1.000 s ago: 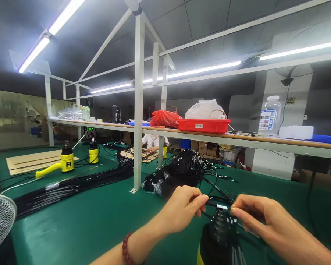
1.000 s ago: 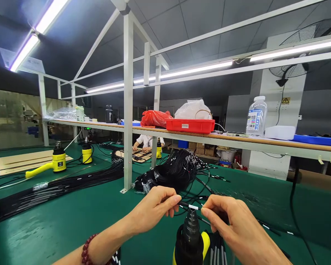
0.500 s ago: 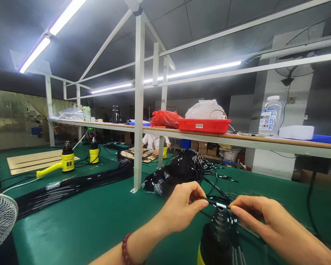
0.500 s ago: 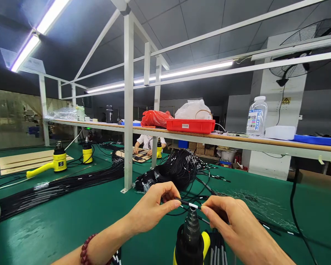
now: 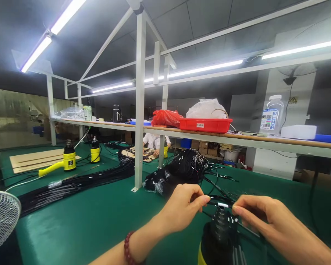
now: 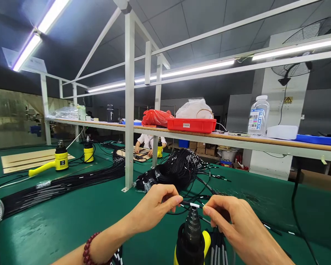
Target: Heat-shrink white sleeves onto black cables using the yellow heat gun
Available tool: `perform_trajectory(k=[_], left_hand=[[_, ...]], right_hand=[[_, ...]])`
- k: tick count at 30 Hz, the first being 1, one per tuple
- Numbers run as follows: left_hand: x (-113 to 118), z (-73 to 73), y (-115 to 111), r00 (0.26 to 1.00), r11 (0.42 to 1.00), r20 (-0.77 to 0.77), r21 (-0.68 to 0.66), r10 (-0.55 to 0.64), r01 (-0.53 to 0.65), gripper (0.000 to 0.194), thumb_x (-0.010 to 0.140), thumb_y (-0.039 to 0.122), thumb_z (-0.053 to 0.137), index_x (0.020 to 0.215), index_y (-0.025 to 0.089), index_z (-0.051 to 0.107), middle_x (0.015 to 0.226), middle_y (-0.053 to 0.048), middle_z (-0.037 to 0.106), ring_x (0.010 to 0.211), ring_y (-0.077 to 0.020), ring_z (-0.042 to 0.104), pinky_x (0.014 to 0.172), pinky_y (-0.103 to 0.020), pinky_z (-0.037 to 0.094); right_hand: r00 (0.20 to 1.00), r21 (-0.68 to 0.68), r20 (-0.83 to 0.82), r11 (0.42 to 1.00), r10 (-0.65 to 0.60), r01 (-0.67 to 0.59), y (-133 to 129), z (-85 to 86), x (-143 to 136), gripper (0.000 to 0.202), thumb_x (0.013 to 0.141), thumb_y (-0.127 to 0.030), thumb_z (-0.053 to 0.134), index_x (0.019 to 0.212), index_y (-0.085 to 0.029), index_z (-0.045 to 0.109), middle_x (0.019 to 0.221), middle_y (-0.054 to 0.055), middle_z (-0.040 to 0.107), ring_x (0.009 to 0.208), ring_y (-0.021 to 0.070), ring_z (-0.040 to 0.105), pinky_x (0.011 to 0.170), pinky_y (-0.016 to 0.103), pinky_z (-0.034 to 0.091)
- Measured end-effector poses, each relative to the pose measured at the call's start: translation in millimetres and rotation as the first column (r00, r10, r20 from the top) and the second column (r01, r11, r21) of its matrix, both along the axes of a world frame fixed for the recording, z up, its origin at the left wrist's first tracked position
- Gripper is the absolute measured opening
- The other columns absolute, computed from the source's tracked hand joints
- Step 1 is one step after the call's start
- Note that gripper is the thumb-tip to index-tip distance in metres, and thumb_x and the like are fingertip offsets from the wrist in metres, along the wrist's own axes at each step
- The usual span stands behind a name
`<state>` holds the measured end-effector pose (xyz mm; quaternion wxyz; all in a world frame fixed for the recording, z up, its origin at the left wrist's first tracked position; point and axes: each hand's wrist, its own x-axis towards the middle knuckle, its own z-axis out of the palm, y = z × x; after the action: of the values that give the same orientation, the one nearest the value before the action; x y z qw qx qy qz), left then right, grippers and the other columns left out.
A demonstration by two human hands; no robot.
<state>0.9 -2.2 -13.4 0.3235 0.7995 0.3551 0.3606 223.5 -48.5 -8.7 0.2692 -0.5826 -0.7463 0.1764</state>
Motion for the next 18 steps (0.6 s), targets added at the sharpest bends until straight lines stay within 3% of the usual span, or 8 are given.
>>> perform_trajectory(k=[5, 9, 12, 15, 18], left_hand=[[2.7, 1.1, 1.4, 0.998, 0.999, 0.068, 0.029, 0.015, -0.017, 0.009, 0.083, 0.024, 0.064, 0.079, 0.016, 0.062, 0.073, 0.002, 0.061, 0.069, -0.0129, 0.052, 0.061, -0.024, 0.037], [2.4, 5.3, -1.2, 0.997, 0.998, 0.081, 0.057, -0.010, 0.006, 0.003, 0.083, 0.019, 0.061, 0.082, 0.016, 0.061, 0.077, 0.002, 0.058, 0.073, -0.0128, 0.051, 0.066, -0.023, 0.039], [0.8, 7.7, -3.8, 1.000, 0.998, 0.002, 0.058, -0.001, 0.001, 0.017, 0.092, 0.030, 0.053, 0.087, 0.017, 0.062, 0.071, 0.003, 0.055, 0.066, -0.0121, 0.048, 0.058, -0.023, 0.035], [-0.6, 7.0, -4.8, 0.994, 0.999, -0.107, 0.048, -0.011, 0.017, 0.037, 0.099, 0.039, 0.042, 0.076, 0.017, 0.061, 0.060, 0.004, 0.050, 0.057, -0.0113, 0.044, 0.053, -0.023, 0.030], [-0.8, 4.7, -4.2, 0.991, 0.998, -0.127, 0.042, -0.030, 0.036, 0.045, 0.100, 0.038, 0.038, 0.066, 0.016, 0.060, 0.055, 0.004, 0.045, 0.055, -0.0108, 0.043, 0.053, -0.024, 0.030]], right_hand=[[0.998, 0.069, -0.064, 0.998, 0.000, 0.004, 2.3, -6.8, 3.1, 0.042, 0.089, -0.057, 0.045, 0.073, -0.023, 0.065, 0.071, 0.002, 0.064, 0.067, 0.0198, 0.055, 0.058, 0.027, 0.039], [0.999, 0.068, -0.047, 0.998, 0.003, 0.000, 4.0, -5.6, 2.2, 0.039, 0.087, -0.055, 0.048, 0.074, -0.023, 0.066, 0.071, 0.002, 0.065, 0.067, 0.0209, 0.057, 0.058, 0.027, 0.041], [0.999, 0.079, -0.035, 0.997, 0.013, -0.011, 2.1, -2.3, -0.2, 0.039, 0.087, -0.055, 0.047, 0.072, -0.023, 0.064, 0.069, 0.002, 0.064, 0.066, 0.0200, 0.055, 0.057, 0.027, 0.041], [1.000, 0.064, -0.014, 0.998, 0.022, -0.021, -1.5, 0.1, -2.2, 0.042, 0.088, -0.055, 0.044, 0.071, -0.022, 0.062, 0.069, 0.002, 0.062, 0.066, 0.0195, 0.053, 0.057, 0.027, 0.040], [0.999, 0.020, 0.051, 1.000, 0.020, -0.021, -4.1, 0.8, -2.0, 0.047, 0.090, -0.059, 0.038, 0.075, -0.022, 0.064, 0.073, 0.004, 0.063, 0.068, 0.0204, 0.053, 0.059, 0.028, 0.040]])
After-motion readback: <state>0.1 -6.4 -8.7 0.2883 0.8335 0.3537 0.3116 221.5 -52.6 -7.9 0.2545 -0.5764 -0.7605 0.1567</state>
